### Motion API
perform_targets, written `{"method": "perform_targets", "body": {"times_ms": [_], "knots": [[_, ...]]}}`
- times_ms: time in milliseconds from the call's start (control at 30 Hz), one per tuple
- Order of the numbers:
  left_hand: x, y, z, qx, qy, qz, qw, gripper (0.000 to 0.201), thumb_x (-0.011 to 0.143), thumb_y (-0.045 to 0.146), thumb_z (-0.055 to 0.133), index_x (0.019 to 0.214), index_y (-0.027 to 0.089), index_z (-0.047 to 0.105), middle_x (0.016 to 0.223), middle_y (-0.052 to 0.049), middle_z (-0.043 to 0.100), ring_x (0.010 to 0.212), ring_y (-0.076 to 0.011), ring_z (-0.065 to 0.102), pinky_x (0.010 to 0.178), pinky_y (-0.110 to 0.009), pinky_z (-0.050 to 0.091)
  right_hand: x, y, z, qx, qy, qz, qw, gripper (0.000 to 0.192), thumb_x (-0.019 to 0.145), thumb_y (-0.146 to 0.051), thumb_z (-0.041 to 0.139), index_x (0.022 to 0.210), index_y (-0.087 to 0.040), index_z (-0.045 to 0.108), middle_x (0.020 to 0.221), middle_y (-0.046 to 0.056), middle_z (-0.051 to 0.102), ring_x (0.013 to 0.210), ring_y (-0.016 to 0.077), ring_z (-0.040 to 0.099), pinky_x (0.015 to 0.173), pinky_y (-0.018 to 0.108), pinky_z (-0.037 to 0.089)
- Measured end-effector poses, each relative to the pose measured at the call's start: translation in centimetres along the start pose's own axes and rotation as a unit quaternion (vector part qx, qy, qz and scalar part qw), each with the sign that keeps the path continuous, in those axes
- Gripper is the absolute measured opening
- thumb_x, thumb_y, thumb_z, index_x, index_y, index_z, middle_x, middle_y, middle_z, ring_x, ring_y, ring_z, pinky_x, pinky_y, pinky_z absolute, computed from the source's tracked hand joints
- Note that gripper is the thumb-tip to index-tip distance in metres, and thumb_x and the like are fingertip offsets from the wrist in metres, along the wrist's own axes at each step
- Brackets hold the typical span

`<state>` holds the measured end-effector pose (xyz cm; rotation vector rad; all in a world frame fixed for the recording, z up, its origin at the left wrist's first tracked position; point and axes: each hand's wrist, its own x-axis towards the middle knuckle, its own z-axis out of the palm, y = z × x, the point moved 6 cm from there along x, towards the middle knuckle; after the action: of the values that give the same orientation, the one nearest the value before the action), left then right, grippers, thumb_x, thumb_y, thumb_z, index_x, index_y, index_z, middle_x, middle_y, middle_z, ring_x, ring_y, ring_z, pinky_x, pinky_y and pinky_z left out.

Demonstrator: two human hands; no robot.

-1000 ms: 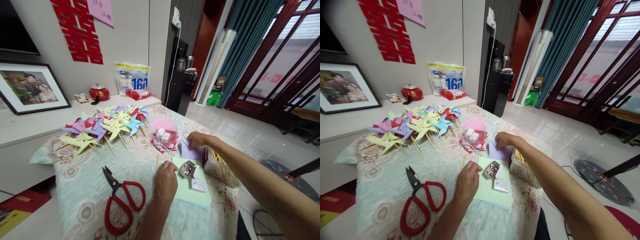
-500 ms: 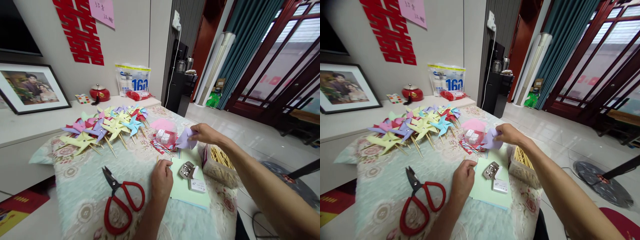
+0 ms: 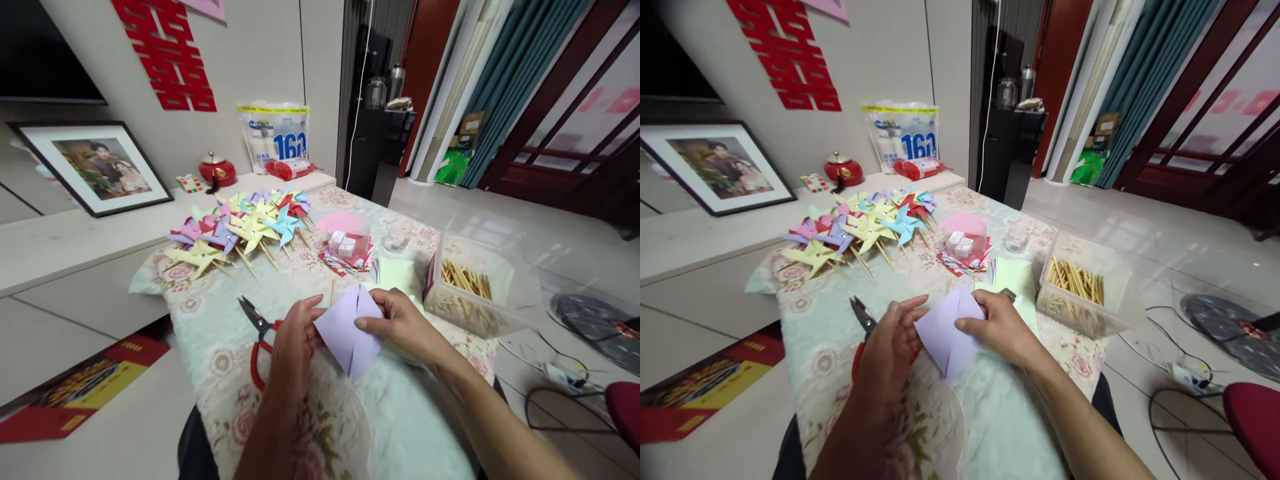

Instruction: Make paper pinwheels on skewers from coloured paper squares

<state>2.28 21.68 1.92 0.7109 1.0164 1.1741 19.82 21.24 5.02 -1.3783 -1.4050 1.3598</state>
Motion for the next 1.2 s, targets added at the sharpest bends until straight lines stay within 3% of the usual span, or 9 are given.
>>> {"method": "perform_targets", "body": {"times_ms": [100, 233, 333, 500, 667, 833, 933, 1067, 1200], "knots": [[-3.3, -1.0, -1.8, 0.106, -0.021, 0.002, 0.994, 0.072, 0.070, 0.039, 0.078, 0.131, 0.015, 0.051, 0.094, -0.005, 0.072, 0.069, -0.0164, 0.066, 0.062, -0.028, 0.050, -1.5, 1.7, 1.9, 0.027, -0.059, 0.044, 0.997, 0.029, 0.072, -0.036, 0.077, 0.091, -0.018, 0.066, 0.080, 0.001, 0.070, 0.067, 0.0177, 0.063, 0.059, 0.027, 0.048], [-6.9, -2.9, -3.8, 0.179, -0.007, -0.008, 0.984, 0.065, 0.073, 0.030, 0.073, 0.134, 0.018, 0.051, 0.100, -0.005, 0.069, 0.068, -0.0136, 0.063, 0.060, -0.026, 0.050, -3.6, 3.2, 3.7, -0.015, -0.082, 0.044, 0.996, 0.040, 0.077, -0.036, 0.074, 0.111, -0.018, 0.066, 0.092, 0.004, 0.074, 0.077, 0.0208, 0.068, 0.067, 0.032, 0.053], [-8.3, -3.4, -4.8, 0.235, 0.031, 0.030, 0.971, 0.057, 0.076, 0.029, 0.069, 0.132, 0.022, 0.057, 0.109, -0.007, 0.067, 0.074, -0.0157, 0.065, 0.061, -0.028, 0.052, -5.3, 3.3, 3.2, -0.161, -0.013, -0.030, 0.986, 0.049, 0.085, -0.037, 0.070, 0.130, -0.021, 0.059, 0.099, 0.006, 0.072, 0.082, 0.0220, 0.067, 0.074, 0.036, 0.054], [-9.0, -2.4, -4.8, 0.307, 0.058, 0.133, 0.941, 0.023, 0.076, 0.023, 0.068, 0.098, 0.022, 0.076, 0.113, -0.008, 0.067, 0.090, -0.0203, 0.066, 0.071, -0.030, 0.056, -9.6, 1.7, 2.9, -0.316, 0.038, -0.232, 0.919, 0.040, 0.096, -0.025, 0.058, 0.135, -0.024, 0.053, 0.127, 0.012, 0.063, 0.117, 0.0282, 0.058, 0.098, 0.047, 0.049], [-8.6, -3.5, -5.1, 0.260, 0.055, 0.064, 0.962, 0.022, 0.078, 0.032, 0.068, 0.094, 0.018, 0.075, 0.119, -0.011, 0.063, 0.070, -0.0149, 0.064, 0.056, -0.028, 0.056, -11.7, 2.1, 4.3, -0.407, -0.021, -0.285, 0.868, 0.062, 0.089, -0.012, 0.055, 0.149, -0.020, 0.039, 0.139, 0.014, 0.053, 0.133, 0.0338, 0.044, 0.108, 0.055, 0.039], [-8.5, -4.0, -5.3, 0.278, 0.033, 0.059, 0.958, 0.025, 0.079, 0.035, 0.067, 0.094, 0.018, 0.075, 0.124, -0.012, 0.060, 0.083, -0.0200, 0.066, 0.057, -0.029, 0.058, -11.1, 2.0, 5.5, -0.413, -0.005, -0.340, 0.845, 0.055, 0.089, -0.004, 0.047, 0.142, -0.019, 0.047, 0.121, 0.013, 0.064, 0.117, 0.0312, 0.055, 0.099, 0.054, 0.042], [-8.8, -3.0, -5.1, 0.356, 0.028, 0.097, 0.929, 0.023, 0.082, 0.035, 0.063, 0.095, 0.019, 0.075, 0.120, -0.012, 0.061, 0.088, -0.0224, 0.066, 0.062, -0.033, 0.058, -10.5, 1.8, 5.9, -0.391, -0.007, -0.360, 0.847, 0.045, 0.092, -0.005, 0.047, 0.134, -0.021, 0.054, 0.108, 0.010, 0.070, 0.108, 0.0285, 0.061, 0.094, 0.050, 0.044], [-10.2, -0.9, -4.8, 0.498, 0.031, 0.187, 0.846, 0.028, 0.090, 0.035, 0.053, 0.104, 0.022, 0.074, 0.124, -0.013, 0.060, 0.104, -0.0280, 0.064, 0.087, -0.047, 0.056, -10.1, 1.7, 6.0, -0.378, -0.022, -0.342, 0.860, 0.038, 0.095, -0.006, 0.045, 0.127, -0.022, 0.057, 0.097, 0.009, 0.072, 0.097, 0.0263, 0.064, 0.086, 0.047, 0.046], [-11.9, -0.2, -4.4, 0.555, -0.014, 0.271, 0.786, 0.029, 0.088, 0.024, 0.052, 0.110, 0.024, 0.071, 0.131, -0.012, 0.057, 0.119, -0.0304, 0.057, 0.098, -0.049, 0.050, -9.5, 1.8, 5.5, -0.368, -0.034, -0.293, 0.882, 0.034, 0.098, -0.010, 0.045, 0.130, -0.021, 0.054, 0.093, 0.008, 0.071, 0.086, 0.0243, 0.064, 0.078, 0.044, 0.049]]}}
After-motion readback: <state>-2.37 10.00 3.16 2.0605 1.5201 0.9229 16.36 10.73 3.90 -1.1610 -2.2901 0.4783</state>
